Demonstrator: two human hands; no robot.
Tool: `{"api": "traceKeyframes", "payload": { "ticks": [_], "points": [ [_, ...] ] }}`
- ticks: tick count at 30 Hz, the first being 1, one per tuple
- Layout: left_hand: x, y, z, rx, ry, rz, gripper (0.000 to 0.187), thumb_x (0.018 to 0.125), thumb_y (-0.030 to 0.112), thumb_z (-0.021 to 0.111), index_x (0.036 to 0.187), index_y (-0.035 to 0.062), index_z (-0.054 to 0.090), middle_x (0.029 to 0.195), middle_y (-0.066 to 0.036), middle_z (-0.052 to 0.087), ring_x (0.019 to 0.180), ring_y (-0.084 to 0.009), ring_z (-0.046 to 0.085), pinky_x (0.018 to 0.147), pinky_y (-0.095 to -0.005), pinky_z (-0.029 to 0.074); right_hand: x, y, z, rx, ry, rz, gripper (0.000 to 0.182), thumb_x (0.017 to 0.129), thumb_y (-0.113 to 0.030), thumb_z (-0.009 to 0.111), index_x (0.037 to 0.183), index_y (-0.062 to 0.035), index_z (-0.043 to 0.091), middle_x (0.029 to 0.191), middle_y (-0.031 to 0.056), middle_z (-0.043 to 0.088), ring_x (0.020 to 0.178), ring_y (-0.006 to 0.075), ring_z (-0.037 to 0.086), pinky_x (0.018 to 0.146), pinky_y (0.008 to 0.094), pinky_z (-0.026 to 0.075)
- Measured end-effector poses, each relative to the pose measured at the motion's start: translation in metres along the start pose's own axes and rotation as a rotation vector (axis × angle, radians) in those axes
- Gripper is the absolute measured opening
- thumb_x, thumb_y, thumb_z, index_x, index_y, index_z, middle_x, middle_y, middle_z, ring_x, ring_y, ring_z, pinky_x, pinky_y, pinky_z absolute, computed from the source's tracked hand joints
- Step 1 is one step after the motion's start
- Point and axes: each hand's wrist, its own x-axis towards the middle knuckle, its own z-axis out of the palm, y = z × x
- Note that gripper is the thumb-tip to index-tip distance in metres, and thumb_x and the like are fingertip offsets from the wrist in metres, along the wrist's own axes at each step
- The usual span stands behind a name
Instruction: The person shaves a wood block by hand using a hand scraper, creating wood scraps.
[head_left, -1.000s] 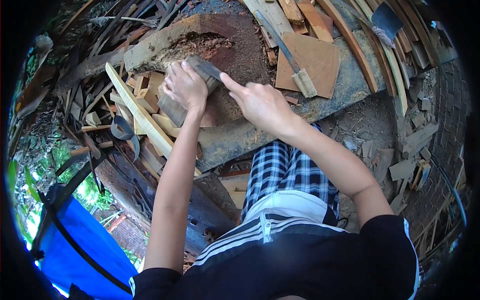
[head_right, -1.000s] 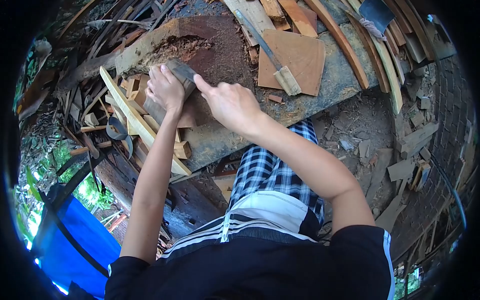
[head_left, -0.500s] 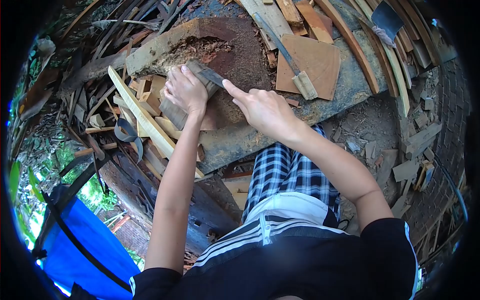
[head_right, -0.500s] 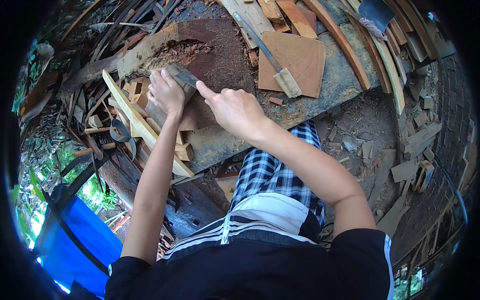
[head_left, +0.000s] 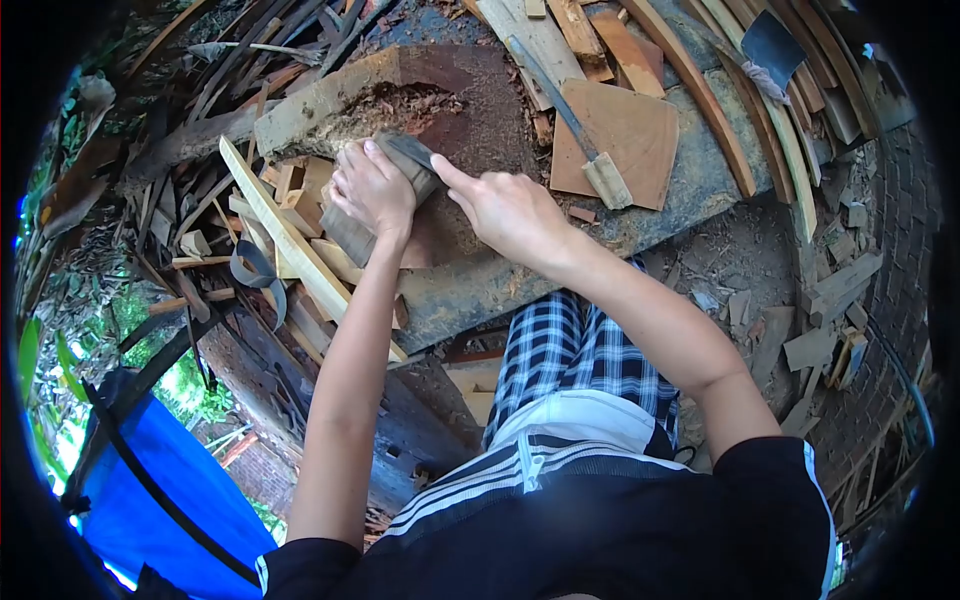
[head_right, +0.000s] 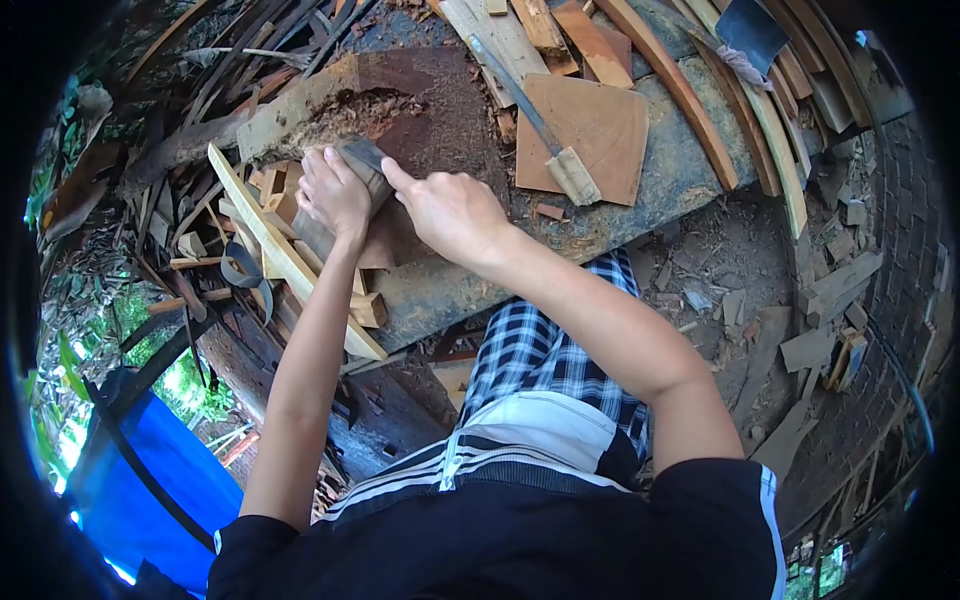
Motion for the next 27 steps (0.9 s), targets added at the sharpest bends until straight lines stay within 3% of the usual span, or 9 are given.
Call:
{"api": "traceKeyframes", "payload": {
  "ticks": [4, 18, 21, 27],
  "points": [
    [-0.004, -0.001, -0.002, -0.014, 0.005, -0.001, 0.033, 0.102, 0.032, 0.035, 0.105, 0.0092, 0.058, 0.108, -0.01, 0.06, 0.108, -0.0309, 0.054, 0.105, -0.0506, 0.028, -0.017, -0.002, -0.013, 0.063, -0.08, 0.012, 0.046, 0.099, -0.02, 0.05, 0.144, -0.0148, 0.045, 0.074, 0.0221, 0.066, 0.068, 0.0392, 0.067, 0.061, 0.0489, 0.055],
    [-0.004, 0.002, -0.004, -0.003, 0.025, 0.015, 0.032, 0.101, 0.031, 0.036, 0.106, 0.0093, 0.059, 0.108, -0.01, 0.059, 0.107, -0.0308, 0.054, 0.101, -0.0493, 0.03, -0.01, -0.001, -0.003, 0.033, -0.027, -0.001, 0.046, 0.099, -0.021, 0.05, 0.144, -0.0151, 0.044, 0.075, 0.0219, 0.066, 0.069, 0.0381, 0.067, 0.065, 0.0482, 0.055],
    [-0.004, 0.001, -0.003, -0.02, 0.033, 0.018, 0.033, 0.101, 0.032, 0.036, 0.106, 0.0089, 0.059, 0.108, -0.01, 0.06, 0.107, -0.031, 0.054, 0.101, -0.0493, 0.03, -0.015, -0.001, -0.01, 0.032, -0.128, 0.006, 0.046, 0.1, -0.022, 0.049, 0.145, -0.0154, 0.043, 0.075, 0.0211, 0.066, 0.07, 0.0381, 0.067, 0.065, 0.0481, 0.055],
    [-0.002, 0.001, -0.003, -0.002, 0.013, 0.012, 0.033, 0.101, 0.032, 0.036, 0.106, 0.0085, 0.059, 0.11, -0.011, 0.059, 0.109, -0.0309, 0.054, 0.102, -0.0495, 0.03, -0.016, -0.002, -0.006, 0.083, -0.068, 0.021, 0.046, 0.099, -0.02, 0.051, 0.144, -0.0154, 0.046, 0.077, 0.0227, 0.066, 0.071, 0.0392, 0.067, 0.067, 0.0486, 0.054]
  ]
}}
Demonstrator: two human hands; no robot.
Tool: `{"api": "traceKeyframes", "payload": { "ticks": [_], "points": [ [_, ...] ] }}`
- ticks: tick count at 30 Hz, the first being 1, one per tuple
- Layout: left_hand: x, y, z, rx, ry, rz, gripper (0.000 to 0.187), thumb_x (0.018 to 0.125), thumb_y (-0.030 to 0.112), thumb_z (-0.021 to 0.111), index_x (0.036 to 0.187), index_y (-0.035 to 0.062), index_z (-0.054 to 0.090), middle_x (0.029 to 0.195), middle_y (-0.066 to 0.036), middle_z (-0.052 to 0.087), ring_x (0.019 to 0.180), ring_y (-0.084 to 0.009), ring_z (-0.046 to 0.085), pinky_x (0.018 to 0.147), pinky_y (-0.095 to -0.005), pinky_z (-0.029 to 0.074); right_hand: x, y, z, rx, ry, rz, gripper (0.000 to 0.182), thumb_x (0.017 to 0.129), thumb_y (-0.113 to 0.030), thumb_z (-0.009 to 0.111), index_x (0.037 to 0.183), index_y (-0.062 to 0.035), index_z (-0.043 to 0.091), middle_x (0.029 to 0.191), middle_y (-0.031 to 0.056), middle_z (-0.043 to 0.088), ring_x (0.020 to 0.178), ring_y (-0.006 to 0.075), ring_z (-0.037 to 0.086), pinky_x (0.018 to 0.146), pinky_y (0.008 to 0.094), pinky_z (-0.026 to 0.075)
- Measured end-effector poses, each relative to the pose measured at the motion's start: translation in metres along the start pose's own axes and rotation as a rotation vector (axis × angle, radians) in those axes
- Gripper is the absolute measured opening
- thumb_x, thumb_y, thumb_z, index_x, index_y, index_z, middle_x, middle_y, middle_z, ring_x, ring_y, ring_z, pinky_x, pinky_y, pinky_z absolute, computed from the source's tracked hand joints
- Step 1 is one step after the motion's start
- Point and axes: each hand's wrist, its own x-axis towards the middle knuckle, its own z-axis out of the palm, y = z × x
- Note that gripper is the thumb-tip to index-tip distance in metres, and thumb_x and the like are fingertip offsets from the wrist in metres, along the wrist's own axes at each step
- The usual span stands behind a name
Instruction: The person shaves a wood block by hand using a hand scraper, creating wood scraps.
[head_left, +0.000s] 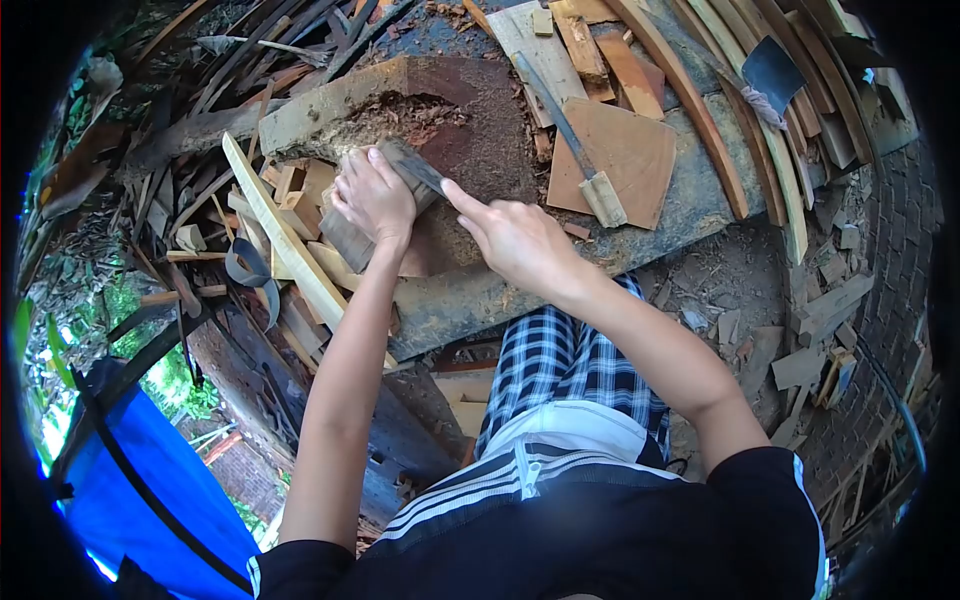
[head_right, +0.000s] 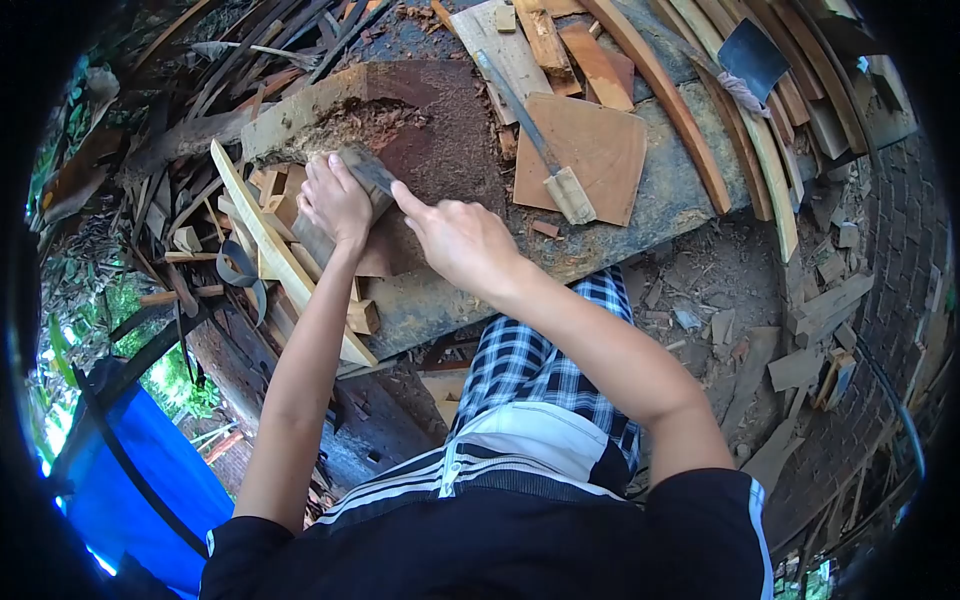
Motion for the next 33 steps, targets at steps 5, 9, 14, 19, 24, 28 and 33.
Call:
{"api": "traceKeyframes", "payload": {
  "ticks": [5, 9, 14, 19, 24, 28, 33],
  "points": [
    [0.002, -0.003, 0.002, 0.017, -0.001, -0.008, 0.033, 0.101, 0.032, 0.036, 0.106, 0.0087, 0.059, 0.11, -0.01, 0.059, 0.109, -0.0305, 0.054, 0.103, -0.0497, 0.029, -0.005, 0.001, -0.007, 0.029, -0.01, -0.003, 0.046, 0.099, -0.02, 0.05, 0.144, -0.0151, 0.045, 0.077, 0.0228, 0.066, 0.072, 0.0387, 0.067, 0.067, 0.0478, 0.055],
    [0.0, 0.001, -0.001, -0.004, -0.018, -0.016, 0.033, 0.101, 0.031, 0.036, 0.106, 0.0085, 0.059, 0.11, -0.01, 0.059, 0.109, -0.031, 0.054, 0.103, -0.0495, 0.029, -0.01, 0.002, -0.003, -0.001, -0.002, -0.001, 0.045, 0.099, -0.02, 0.051, 0.144, -0.0147, 0.046, 0.077, 0.0221, 0.066, 0.071, 0.0376, 0.067, 0.066, 0.0476, 0.055],
    [-0.005, -0.003, 0.001, -0.004, -0.016, -0.01, 0.033, 0.101, 0.032, 0.036, 0.105, 0.0083, 0.059, 0.109, -0.01, 0.06, 0.108, -0.0312, 0.054, 0.103, -0.0495, 0.029, -0.012, -0.001, -0.003, 0.02, -0.029, 0.041, 0.045, 0.099, -0.021, 0.051, 0.144, -0.0152, 0.046, 0.077, 0.0219, 0.066, 0.071, 0.0371, 0.068, 0.066, 0.0477, 0.055],
    [0.0, -0.004, 0.001, 0.008, -0.016, 0.002, 0.035, 0.102, 0.034, 0.035, 0.11, 0.0069, 0.056, 0.111, -0.013, 0.059, 0.107, -0.0342, 0.055, 0.101, -0.0528, 0.03, -0.012, 0.006, -0.004, 0.082, 0.025, -0.031, 0.046, 0.1, -0.021, 0.051, 0.145, -0.0158, 0.044, 0.079, 0.0221, 0.067, 0.072, 0.0377, 0.068, 0.066, 0.0477, 0.055],
    [0.0, -0.003, 0.002, 0.009, -0.003, -0.011, 0.032, 0.101, 0.032, 0.037, 0.106, 0.0088, 0.059, 0.109, -0.01, 0.059, 0.108, -0.0307, 0.054, 0.102, -0.0503, 0.03, -0.004, 0.0, -0.011, 0.025, -0.007, 0.008, 0.045, 0.1, -0.02, 0.05, 0.144, -0.0151, 0.045, 0.082, 0.0227, 0.068, 0.075, 0.0386, 0.067, 0.069, 0.0481, 0.055],
    [-0.001, -0.003, 0.003, -0.003, -0.001, -0.019, 0.03, 0.101, 0.032, 0.038, 0.106, 0.0101, 0.058, 0.109, -0.009, 0.059, 0.109, -0.0297, 0.054, 0.102, -0.05, 0.03, 0.009, -0.001, -0.003, 0.001, -0.01, 0.005, 0.045, 0.1, -0.02, 0.05, 0.144, -0.014, 0.045, 0.081, 0.023, 0.067, 0.074, 0.0383, 0.067, 0.069, 0.0488, 0.055],
    [0.002, 0.0, 0.0, -0.014, 0.009, -0.03, 0.029, 0.101, 0.032, 0.038, 0.104, 0.0101, 0.058, 0.109, -0.009, 0.059, 0.109, -0.0299, 0.054, 0.101, -0.0502, 0.03, 0.009, -0.001, 0.004, -0.047, 0.063, -0.015, 0.044, 0.099, -0.019, 0.051, 0.142, -0.0128, 0.047, 0.075, 0.0223, 0.066, 0.07, 0.0389, 0.067, 0.067, 0.0487, 0.055]
  ]
}}
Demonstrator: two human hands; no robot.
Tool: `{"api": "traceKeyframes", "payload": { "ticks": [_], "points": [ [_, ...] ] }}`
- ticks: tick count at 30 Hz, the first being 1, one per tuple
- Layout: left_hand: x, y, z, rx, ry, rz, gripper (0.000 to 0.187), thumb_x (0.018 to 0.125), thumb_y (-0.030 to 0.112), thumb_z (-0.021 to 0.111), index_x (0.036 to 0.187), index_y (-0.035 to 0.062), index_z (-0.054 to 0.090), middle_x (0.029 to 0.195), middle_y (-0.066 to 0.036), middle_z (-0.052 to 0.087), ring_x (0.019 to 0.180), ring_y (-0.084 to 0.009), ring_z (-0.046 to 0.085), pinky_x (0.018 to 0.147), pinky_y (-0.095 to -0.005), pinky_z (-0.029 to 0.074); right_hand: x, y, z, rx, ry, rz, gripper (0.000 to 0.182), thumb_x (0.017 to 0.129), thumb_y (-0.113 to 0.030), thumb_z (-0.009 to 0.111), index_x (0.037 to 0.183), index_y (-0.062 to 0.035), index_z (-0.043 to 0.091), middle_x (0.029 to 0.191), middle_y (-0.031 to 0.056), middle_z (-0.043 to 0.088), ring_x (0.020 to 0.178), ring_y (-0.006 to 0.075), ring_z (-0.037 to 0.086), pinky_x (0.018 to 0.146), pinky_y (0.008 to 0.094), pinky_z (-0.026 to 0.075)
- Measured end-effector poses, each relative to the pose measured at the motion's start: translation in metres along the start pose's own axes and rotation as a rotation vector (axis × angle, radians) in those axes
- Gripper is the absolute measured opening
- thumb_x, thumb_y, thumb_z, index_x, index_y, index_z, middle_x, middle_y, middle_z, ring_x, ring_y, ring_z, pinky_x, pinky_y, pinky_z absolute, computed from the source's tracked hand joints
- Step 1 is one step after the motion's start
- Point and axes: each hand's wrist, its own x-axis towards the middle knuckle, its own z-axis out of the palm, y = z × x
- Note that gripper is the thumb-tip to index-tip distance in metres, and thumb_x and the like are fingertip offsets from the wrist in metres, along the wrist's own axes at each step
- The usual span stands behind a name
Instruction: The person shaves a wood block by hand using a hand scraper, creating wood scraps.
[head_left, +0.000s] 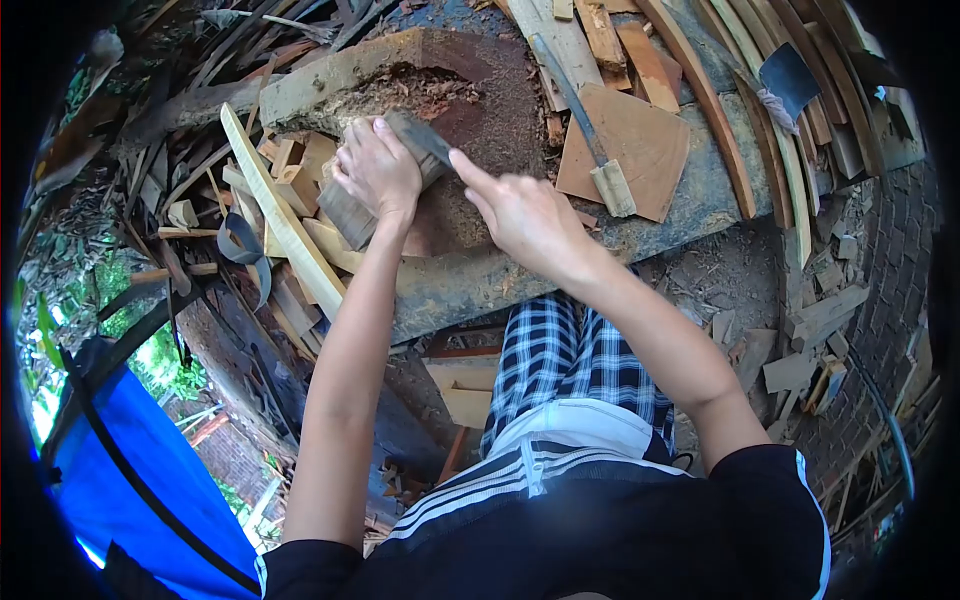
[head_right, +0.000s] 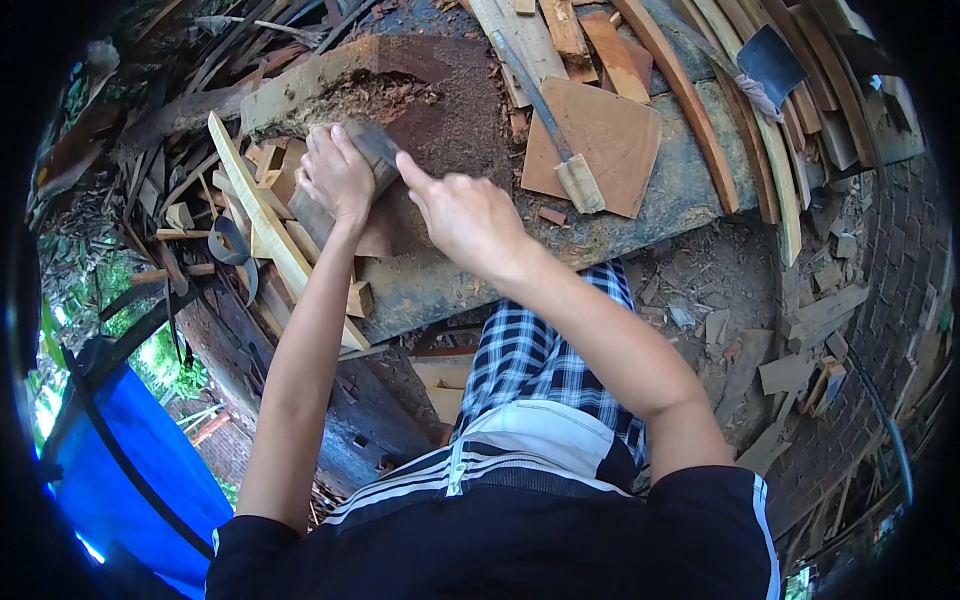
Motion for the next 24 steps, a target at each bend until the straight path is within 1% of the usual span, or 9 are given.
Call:
{"api": "traceKeyframes", "payload": {
  "ticks": [2, 6, 10, 12, 15, 18, 20, 22, 24],
  "points": [
    [-0.001, 0.0, -0.001, -0.023, 0.004, -0.001, 0.03, 0.101, 0.032, 0.038, 0.104, 0.0097, 0.058, 0.108, -0.01, 0.06, 0.108, -0.0308, 0.055, 0.102, -0.0509, 0.029, -0.009, 0.001, -0.003, -0.007, -0.064, -0.009, 0.044, 0.099, -0.021, 0.05, 0.142, -0.0127, 0.046, 0.075, 0.0231, 0.066, 0.071, 0.0394, 0.067, 0.066, 0.0499, 0.055],
    [0.0, -0.001, 0.0, 0.028, -0.012, 0.002, 0.03, 0.101, 0.032, 0.038, 0.104, 0.0096, 0.058, 0.107, -0.01, 0.06, 0.108, -0.0316, 0.055, 0.105, -0.0516, 0.028, 0.022, 0.0, 0.005, 0.007, 0.006, 0.003, 0.045, 0.099, -0.021, 0.051, 0.143, -0.0141, 0.046, 0.073, 0.0245, 0.065, 0.069, 0.0397, 0.067, 0.065, 0.0496, 0.055],
    [0.0, -0.002, 0.0, 0.013, -0.009, 0.012, 0.031, 0.101, 0.032, 0.038, 0.103, 0.009, 0.058, 0.106, -0.011, 0.06, 0.107, -0.0317, 0.055, 0.104, -0.0513, 0.029, -0.008, 0.0, 0.002, 0.032, -0.022, 0.017, 0.043, 0.099, -0.021, 0.051, 0.141, -0.0137, 0.048, 0.074, 0.026, 0.065, 0.071, 0.04, 0.067, 0.065, 0.0493, 0.055],
    [-0.002, -0.001, -0.001, -0.004, -0.01, 0.01, 0.031, 0.101, 0.032, 0.037, 0.103, 0.0088, 0.058, 0.106, -0.011, 0.06, 0.107, -0.0316, 0.055, 0.103, -0.051, 0.029, -0.001, 0.001, 0.005, 0.022, -0.06, 0.034, 0.043, 0.099, -0.02, 0.051, 0.141, -0.0134, 0.048, 0.075, 0.0255, 0.065, 0.071, 0.0397, 0.067, 0.066, 0.0492, 0.055],
    [-0.001, -0.002, 0.0, 0.009, -0.005, 0.014, 0.03, 0.101, 0.032, 0.037, 0.104, 0.009, 0.058, 0.107, -0.01, 0.06, 0.107, -0.0315, 0.054, 0.103, -0.0504, 0.029, 0.035, 0.005, 0.013, 0.08, 0.037, -0.026, 0.043, 0.098, -0.022, 0.05, 0.14, -0.0138, 0.049, 0.072, 0.0238, 0.067, 0.07, 0.0411, 0.068, 0.062, 0.0497, 0.056],
    [0.0, -0.003, 0.002, 0.018, -0.002, 0.018, 0.03, 0.101, 0.031, 0.037, 0.104, 0.0092, 0.058, 0.107, -0.01, 0.06, 0.107, -0.0311, 0.054, 0.103, -0.0495, 0.028, 0.017, 0.001, 0.009, 0.053, -0.002, -0.005, 0.043, 0.098, -0.021, 0.05, 0.14, -0.0135, 0.049, 0.072, 0.0237, 0.067, 0.07, 0.041, 0.068, 0.063, 0.0502, 0.056],
    [0.0, -0.002, 0.001, -0.002, -0.003, 0.013, 0.03, 0.101, 0.031, 0.037, 0.104, 0.0091, 0.058, 0.108, -0.01, 0.059, 0.108, -0.031, 0.054, 0.103, -0.0495, 0.029, 0.004, 0.001, 0.008, 0.03, 0.014, -0.049, 0.043, 0.098, -0.021, 0.05, 0.14, -0.0132, 0.049, 0.074, 0.0237, 0.067, 0.07, 0.041, 0.068, 0.064, 0.0506, 0.056],
    [-0.005, -0.005, 0.0, -0.02, -0.008, 0.013, 0.03, 0.101, 0.031, 0.037, 0.104, 0.0091, 0.058, 0.108, -0.01, 0.059, 0.108, -0.0308, 0.053, 0.102, -0.0495, 0.029, 0.007, 0.001, 0.006, 0.063, -0.018, -0.003, 0.044, 0.098, -0.022, 0.05, 0.141, -0.0128, 0.048, 0.077, 0.025, 0.067, 0.071, 0.0407, 0.068, 0.064, 0.0504, 0.056],
    [-0.001, -0.003, 0.001, 0.007, -0.024, -0.001, 0.034, 0.102, 0.034, 0.035, 0.107, 0.0082, 0.058, 0.111, -0.012, 0.06, 0.106, -0.0329, 0.055, 0.102, -0.0516, 0.029, 0.028, 0.003, 0.008, 0.07, 0.008, -0.016, 0.043, 0.098, -0.022, 0.05, 0.14, -0.0126, 0.049, 0.081, 0.0253, 0.068, 0.074, 0.0405, 0.068, 0.067, 0.0497, 0.056]
  ]
}}
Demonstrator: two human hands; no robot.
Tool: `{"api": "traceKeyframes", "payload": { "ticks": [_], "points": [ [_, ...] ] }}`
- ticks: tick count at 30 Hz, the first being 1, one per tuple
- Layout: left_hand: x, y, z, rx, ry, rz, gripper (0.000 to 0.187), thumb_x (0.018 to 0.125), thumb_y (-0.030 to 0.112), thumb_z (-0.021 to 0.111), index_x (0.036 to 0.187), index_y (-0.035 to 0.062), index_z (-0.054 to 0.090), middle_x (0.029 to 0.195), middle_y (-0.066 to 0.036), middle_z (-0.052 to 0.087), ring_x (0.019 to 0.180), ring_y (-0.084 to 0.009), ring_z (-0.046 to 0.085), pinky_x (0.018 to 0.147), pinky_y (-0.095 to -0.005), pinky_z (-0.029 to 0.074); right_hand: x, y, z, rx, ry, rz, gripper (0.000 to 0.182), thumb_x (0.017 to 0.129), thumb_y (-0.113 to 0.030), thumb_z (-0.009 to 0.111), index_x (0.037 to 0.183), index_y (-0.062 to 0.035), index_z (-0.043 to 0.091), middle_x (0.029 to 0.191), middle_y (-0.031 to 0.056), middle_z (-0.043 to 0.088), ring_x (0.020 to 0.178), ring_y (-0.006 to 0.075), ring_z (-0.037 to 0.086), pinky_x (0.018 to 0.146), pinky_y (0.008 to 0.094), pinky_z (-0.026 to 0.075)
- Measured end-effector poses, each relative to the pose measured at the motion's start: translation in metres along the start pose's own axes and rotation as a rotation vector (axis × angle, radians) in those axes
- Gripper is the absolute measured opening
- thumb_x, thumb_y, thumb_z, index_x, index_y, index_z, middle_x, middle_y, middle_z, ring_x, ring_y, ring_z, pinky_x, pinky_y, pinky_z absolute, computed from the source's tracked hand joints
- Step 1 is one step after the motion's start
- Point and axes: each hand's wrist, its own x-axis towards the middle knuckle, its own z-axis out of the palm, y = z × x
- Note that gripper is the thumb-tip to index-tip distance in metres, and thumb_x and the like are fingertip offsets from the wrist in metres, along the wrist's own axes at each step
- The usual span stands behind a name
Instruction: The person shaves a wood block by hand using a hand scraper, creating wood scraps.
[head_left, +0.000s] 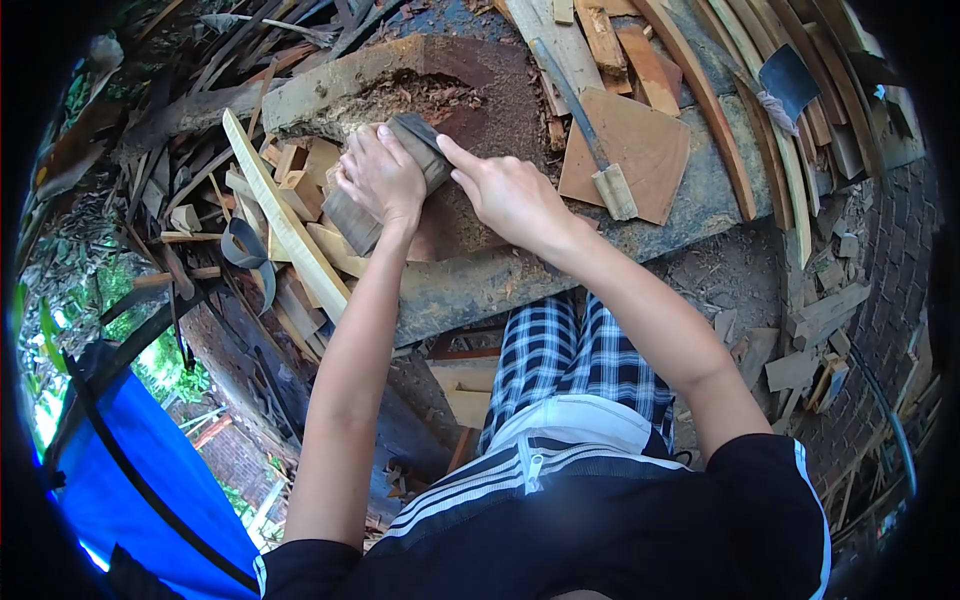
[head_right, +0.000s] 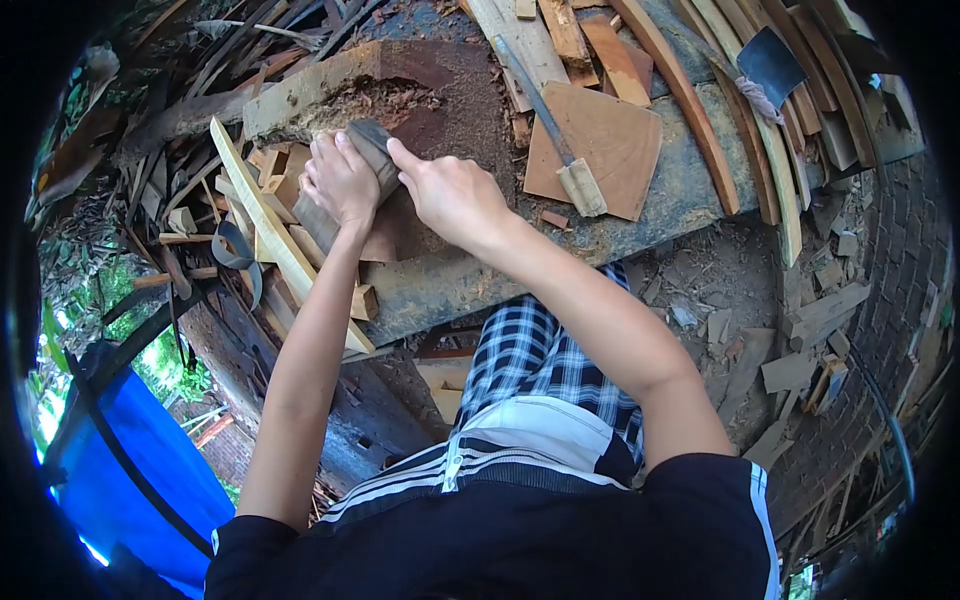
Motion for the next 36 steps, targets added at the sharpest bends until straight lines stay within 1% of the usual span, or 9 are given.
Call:
{"api": "traceKeyframes", "payload": {
  "ticks": [2, 10, 14, 19, 24, 29, 33, 35, 36],
  "points": [
    [0.001, 0.0, 0.0, -0.005, 0.013, 0.0, 0.034, 0.102, 0.034, 0.036, 0.106, 0.0082, 0.058, 0.111, -0.012, 0.06, 0.106, -0.0329, 0.055, 0.102, -0.0517, 0.029, 0.011, 0.001, -0.001, 0.045, -0.045, 0.057, 0.046, 0.099, -0.022, 0.049, 0.144, -0.0172, 0.045, 0.082, 0.0249, 0.067, 0.079, 0.0418, 0.066, 0.075, 0.0504, 0.053],
    [-0.003, 0.001, 0.001, -0.017, 0.012, -0.008, 0.031, 0.101, 0.033, 0.038, 0.105, 0.0098, 0.058, 0.109, -0.009, 0.059, 0.109, -0.0297, 0.053, 0.103, -0.0495, 0.028, -0.073, 0.007, -0.011, 0.124, -0.07, 0.084, 0.045, 0.099, -0.022, 0.05, 0.144, -0.0167, 0.046, 0.079, 0.0256, 0.066, 0.076, 0.0396, 0.067, 0.07, 0.0495, 0.054],
    [0.003, 0.001, 0.002, 0.01, 0.015, -0.003, 0.033, 0.101, 0.033, 0.037, 0.107, 0.0088, 0.058, 0.111, -0.01, 0.06, 0.11, -0.031, 0.054, 0.104, -0.0508, 0.029, -0.062, 0.002, -0.017, 0.15, -0.11, 0.139, 0.047, 0.1, -0.022, 0.05, 0.146, -0.0197, 0.043, 0.079, 0.0264, 0.065, 0.072, 0.0393, 0.067, 0.071, 0.0468, 0.052],
    [0.003, -0.002, 0.004, 0.014, 0.008, -0.004, 0.036, 0.102, 0.036, 0.035, 0.111, 0.0079, 0.056, 0.115, -0.012, 0.059, 0.112, -0.0347, 0.054, 0.101, -0.0552, 0.031, -0.074, -0.005, -0.005, 0.211, -0.06, 0.162, 0.045, 0.101, -0.022, 0.048, 0.145, -0.0168, 0.044, 0.082, 0.0289, 0.064, 0.077, 0.0409, 0.067, 0.07, 0.049, 0.051],
    [0.009, 0.0, 0.003, 0.017, -0.003, 0.022, 0.038, 0.102, 0.037, 0.034, 0.11, 0.0072, 0.056, 0.117, -0.012, 0.059, 0.113, -0.0357, 0.053, 0.1, -0.0562, 0.031, -0.03, 0.009, 0.009, 0.25, 0.003, 0.118, 0.044, 0.101, -0.022, 0.046, 0.144, -0.0146, 0.044, 0.089, 0.0292, 0.065, 0.085, 0.0439, 0.065, 0.075, 0.051, 0.05],
    [0.004, -0.001, 0.001, 0.049, -0.028, -0.011, 0.036, 0.102, 0.035, 0.035, 0.11, 0.0071, 0.056, 0.117, -0.011, 0.06, 0.113, -0.0355, 0.054, 0.1, -0.056, 0.032, -0.067, -0.009, -0.015, 0.252, -0.122, 0.18, 0.045, 0.101, -0.022, 0.046, 0.144, -0.0097, 0.044, 0.096, 0.029, 0.065, 0.088, 0.0439, 0.065, 0.08, 0.0494, 0.051],
    [0.005, 0.003, -0.001, -0.03, -0.026, 0.078, 0.034, 0.102, 0.034, 0.036, 0.108, 0.0074, 0.057, 0.116, -0.011, 0.06, 0.112, -0.0349, 0.054, 0.1, -0.0539, 0.033, -0.041, 0.014, 0.017, 0.267, 0.086, 0.064, 0.045, 0.101, -0.024, 0.046, 0.145, -0.0141, 0.043, 0.088, 0.0277, 0.066, 0.083, 0.0425, 0.066, 0.079, 0.0477, 0.051],
    [-0.002, -0.002, 0.002, -0.039, 0.032, 0.253, 0.031, 0.101, 0.031, 0.037, 0.104, 0.0081, 0.057, 0.107, -0.011, 0.06, 0.106, -0.0323, 0.056, 0.101, -0.0507, 0.033, -0.062, 0.005, -0.005, 0.279, 0.009, 0.145, 0.046, 0.101, -0.024, 0.046, 0.146, -0.0141, 0.043, 0.085, 0.0278, 0.065, 0.081, 0.0424, 0.066, 0.078, 0.0476, 0.051],
    [-0.011, -0.009, -0.003, -0.016, 0.01, 0.234, 0.031, 0.101, 0.031, 0.037, 0.104, 0.0081, 0.057, 0.107, -0.011, 0.06, 0.106, -0.0323, 0.056, 0.101, -0.0507, 0.033, -0.078, -0.004, -0.011, 0.298, -0.076, 0.219, 0.046, 0.101, -0.023, 0.046, 0.146, -0.0141, 0.043, 0.083, 0.0279, 0.064, 0.08, 0.0423, 0.066, 0.077, 0.0475, 0.05]
  ]
}}
